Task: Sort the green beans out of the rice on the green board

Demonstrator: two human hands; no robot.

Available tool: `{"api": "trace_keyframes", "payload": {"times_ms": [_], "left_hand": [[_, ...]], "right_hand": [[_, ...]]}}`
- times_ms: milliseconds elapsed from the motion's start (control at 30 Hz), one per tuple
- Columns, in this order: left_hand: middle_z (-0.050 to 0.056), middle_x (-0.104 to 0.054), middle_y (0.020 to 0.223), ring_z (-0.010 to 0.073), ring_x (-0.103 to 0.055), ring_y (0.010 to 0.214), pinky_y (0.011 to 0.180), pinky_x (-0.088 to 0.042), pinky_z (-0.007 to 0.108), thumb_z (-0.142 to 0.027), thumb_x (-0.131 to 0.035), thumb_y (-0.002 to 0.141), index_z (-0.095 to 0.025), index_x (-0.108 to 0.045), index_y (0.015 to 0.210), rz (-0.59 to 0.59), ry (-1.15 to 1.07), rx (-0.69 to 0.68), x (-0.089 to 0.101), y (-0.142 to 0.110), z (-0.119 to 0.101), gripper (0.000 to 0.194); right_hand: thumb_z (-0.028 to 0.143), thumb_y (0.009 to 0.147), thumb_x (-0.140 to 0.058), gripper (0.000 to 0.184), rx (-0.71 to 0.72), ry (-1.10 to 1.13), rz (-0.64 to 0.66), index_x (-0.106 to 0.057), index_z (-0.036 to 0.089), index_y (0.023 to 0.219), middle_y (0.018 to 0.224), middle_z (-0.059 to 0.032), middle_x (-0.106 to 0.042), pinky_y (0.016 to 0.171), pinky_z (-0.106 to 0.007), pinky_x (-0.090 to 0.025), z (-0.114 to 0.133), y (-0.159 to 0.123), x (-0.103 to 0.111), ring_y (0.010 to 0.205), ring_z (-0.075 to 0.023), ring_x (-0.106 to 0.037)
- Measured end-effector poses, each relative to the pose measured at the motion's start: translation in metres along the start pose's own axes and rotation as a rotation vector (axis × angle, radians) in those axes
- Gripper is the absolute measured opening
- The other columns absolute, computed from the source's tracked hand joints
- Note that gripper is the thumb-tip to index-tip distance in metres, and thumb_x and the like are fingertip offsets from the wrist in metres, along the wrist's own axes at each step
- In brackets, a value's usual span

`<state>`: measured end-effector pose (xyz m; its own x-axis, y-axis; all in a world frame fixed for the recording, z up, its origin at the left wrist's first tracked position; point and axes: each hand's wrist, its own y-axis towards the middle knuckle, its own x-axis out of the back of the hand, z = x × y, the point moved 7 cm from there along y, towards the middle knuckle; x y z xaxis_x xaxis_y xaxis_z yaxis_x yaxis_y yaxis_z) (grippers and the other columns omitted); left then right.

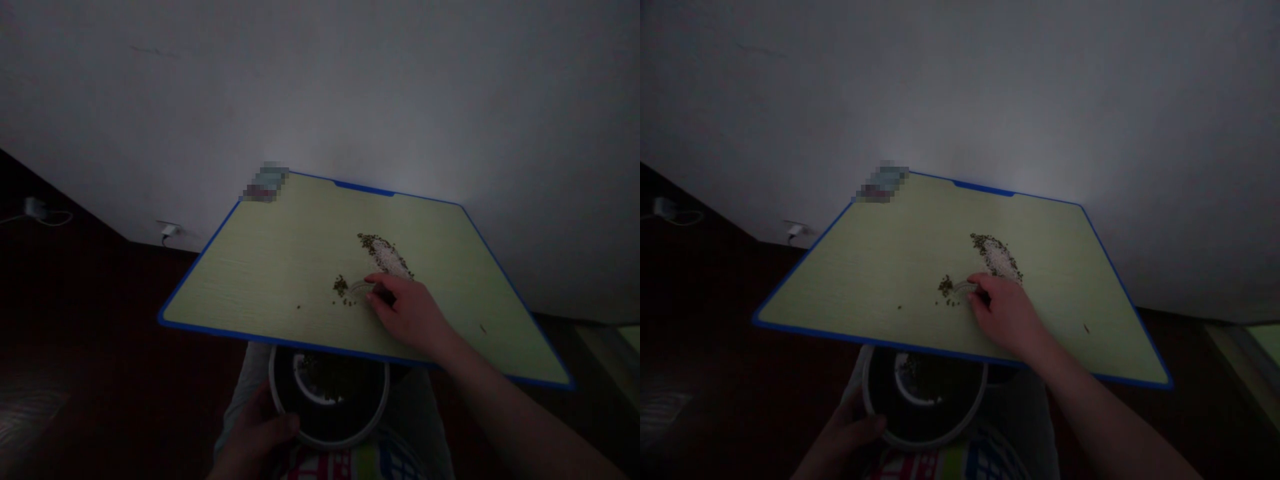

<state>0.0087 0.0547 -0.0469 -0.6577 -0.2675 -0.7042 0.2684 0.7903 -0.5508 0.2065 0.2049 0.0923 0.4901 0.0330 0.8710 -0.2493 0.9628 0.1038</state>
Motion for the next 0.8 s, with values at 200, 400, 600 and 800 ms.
{"api": "trace_keyframes", "payload": {"times_ms": [200, 400, 600, 800], "left_hand": [[0.014, -0.079, 0.101, 0.0337, -0.071, 0.097, 0.082, -0.058, 0.041, -0.009, -0.083, 0.056, -0.018, -0.068, 0.112, 0.015, 0.023, 0.003, -0.001, 0.000, -0.001, 0.058], [0.015, -0.077, 0.106, 0.0365, -0.069, 0.101, 0.079, -0.058, 0.038, -0.010, -0.083, 0.054, -0.021, -0.064, 0.121, 0.002, 0.034, -0.005, -0.004, -0.001, -0.004, 0.071], [0.016, -0.076, 0.109, 0.0373, -0.068, 0.103, 0.086, -0.055, 0.042, -0.008, -0.082, 0.055, -0.020, -0.059, 0.127, 0.002, 0.022, 0.007, -0.009, -0.002, -0.006, 0.077], [0.018, -0.076, 0.109, 0.0361, -0.071, 0.096, 0.079, -0.058, 0.040, -0.010, -0.082, 0.055, -0.017, -0.057, 0.127, 0.007, 0.031, -0.011, -0.002, 0.000, -0.003, 0.076]], "right_hand": [[0.022, 0.083, -0.055, 0.027, 0.025, -0.016, 0.015, -0.066, 0.019, 0.107, 0.080, -0.0038, -0.073, 0.065, -0.030, -0.048, 0.003, 0.006, -0.002, 0.070, -0.0181, -0.067], [0.022, 0.084, -0.055, 0.026, 0.064, -0.019, 0.027, -0.066, 0.019, 0.106, 0.080, -0.0041, -0.073, 0.066, -0.030, -0.047, 0.008, 0.009, -0.005, 0.071, -0.0181, -0.066], [0.022, 0.083, -0.055, 0.026, 0.046, -0.007, 0.024, -0.065, 0.019, 0.107, 0.079, -0.0038, -0.073, 0.066, -0.030, -0.047, 0.008, 0.011, -0.006, 0.071, -0.0183, -0.066], [0.021, 0.084, -0.055, 0.025, 0.087, 0.009, 0.046, -0.066, 0.018, 0.107, 0.082, -0.0041, -0.073, 0.067, -0.030, -0.047, 0.013, 0.014, -0.008, 0.073, -0.0177, -0.066]]}}
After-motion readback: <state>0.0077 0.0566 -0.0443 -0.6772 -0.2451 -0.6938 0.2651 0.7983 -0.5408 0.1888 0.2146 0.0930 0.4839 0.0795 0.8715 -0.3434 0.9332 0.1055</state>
